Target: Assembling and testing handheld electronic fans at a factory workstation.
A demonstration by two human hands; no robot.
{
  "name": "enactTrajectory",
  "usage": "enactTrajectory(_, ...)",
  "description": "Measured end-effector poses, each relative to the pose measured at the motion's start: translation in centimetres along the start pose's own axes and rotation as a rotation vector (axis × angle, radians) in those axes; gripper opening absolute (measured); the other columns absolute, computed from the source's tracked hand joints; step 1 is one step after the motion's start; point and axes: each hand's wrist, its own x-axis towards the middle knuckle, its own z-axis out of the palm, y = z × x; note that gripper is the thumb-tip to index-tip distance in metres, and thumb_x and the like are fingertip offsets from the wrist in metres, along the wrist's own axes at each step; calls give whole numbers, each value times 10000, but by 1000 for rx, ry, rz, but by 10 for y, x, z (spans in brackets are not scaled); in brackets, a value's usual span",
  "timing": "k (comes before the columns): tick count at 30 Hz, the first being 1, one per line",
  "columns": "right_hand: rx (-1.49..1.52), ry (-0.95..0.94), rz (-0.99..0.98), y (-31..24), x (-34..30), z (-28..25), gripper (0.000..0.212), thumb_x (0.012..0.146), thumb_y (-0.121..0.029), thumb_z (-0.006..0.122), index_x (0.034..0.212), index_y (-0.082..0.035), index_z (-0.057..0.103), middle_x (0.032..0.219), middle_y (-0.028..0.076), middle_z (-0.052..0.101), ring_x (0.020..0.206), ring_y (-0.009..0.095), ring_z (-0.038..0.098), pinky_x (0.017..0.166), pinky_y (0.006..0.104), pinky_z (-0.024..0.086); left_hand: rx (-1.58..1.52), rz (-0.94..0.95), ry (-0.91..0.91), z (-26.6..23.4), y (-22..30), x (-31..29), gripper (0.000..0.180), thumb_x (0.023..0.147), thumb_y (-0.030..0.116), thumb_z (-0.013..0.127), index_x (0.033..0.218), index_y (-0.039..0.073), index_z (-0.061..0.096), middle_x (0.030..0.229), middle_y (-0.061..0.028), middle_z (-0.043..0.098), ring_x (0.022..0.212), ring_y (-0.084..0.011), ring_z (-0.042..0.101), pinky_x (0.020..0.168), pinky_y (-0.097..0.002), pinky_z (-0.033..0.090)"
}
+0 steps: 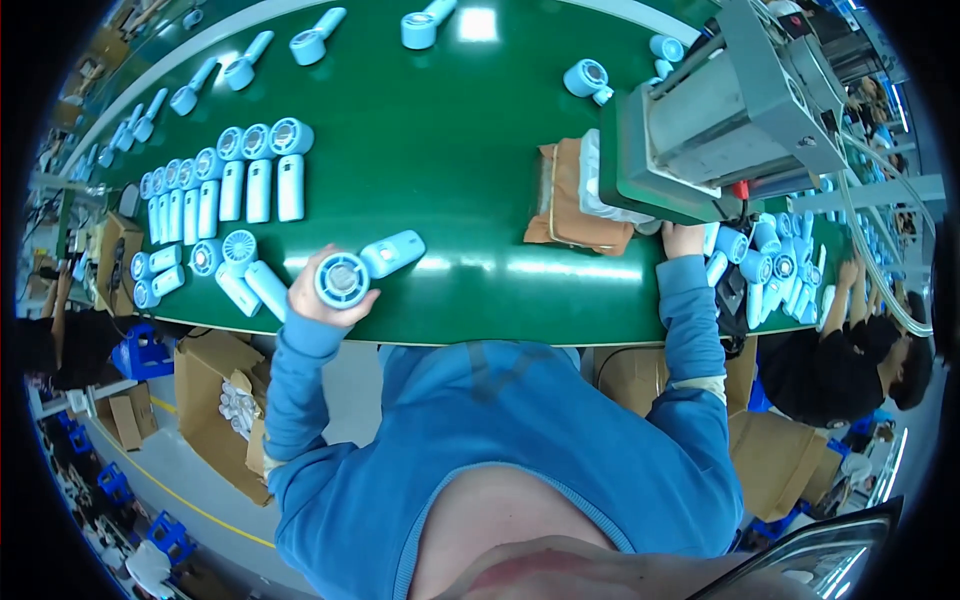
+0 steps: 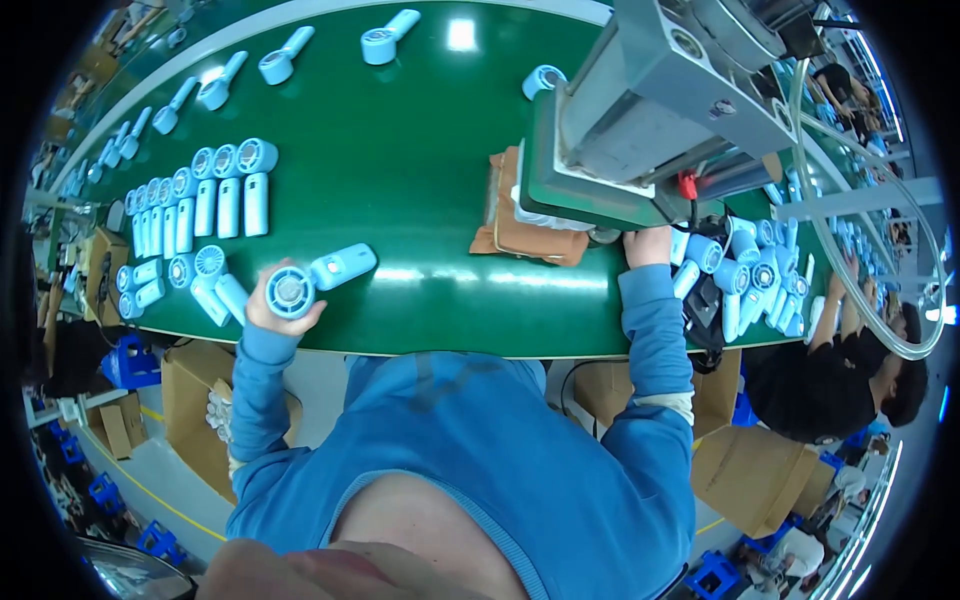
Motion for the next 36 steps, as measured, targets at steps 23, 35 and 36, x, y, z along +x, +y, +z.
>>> enactTrajectory(23,-64,20,-16,9,-3,1,341,790,-122,570,1106,-6,624,1070,209,649,906,421,608,791,430,495,-733,310,-300,178,11,116,624,597,26,796,1148,21,503,1070,-167,660,1022,-265,657,870,-307,515)
enactTrajectory(35,164,35,-9,-2,3,4,422,855,-210,574,1218,7,560,1176,178,621,1029,312,602,886,364,467,-774,325,-478,211,5,137,585,598,47,804,1121,45,542,1049,-96,656,949,-219,646,881,-314,506)
enactTrajectory(36,191,46,8,-5,3,3,431,861,-218,576,1228,8,554,1186,174,618,1040,303,600,896,358,463,-819,297,-511,208,6,135,584,599,34,798,1123,35,540,1059,-104,654,980,-231,646,903,-326,500)
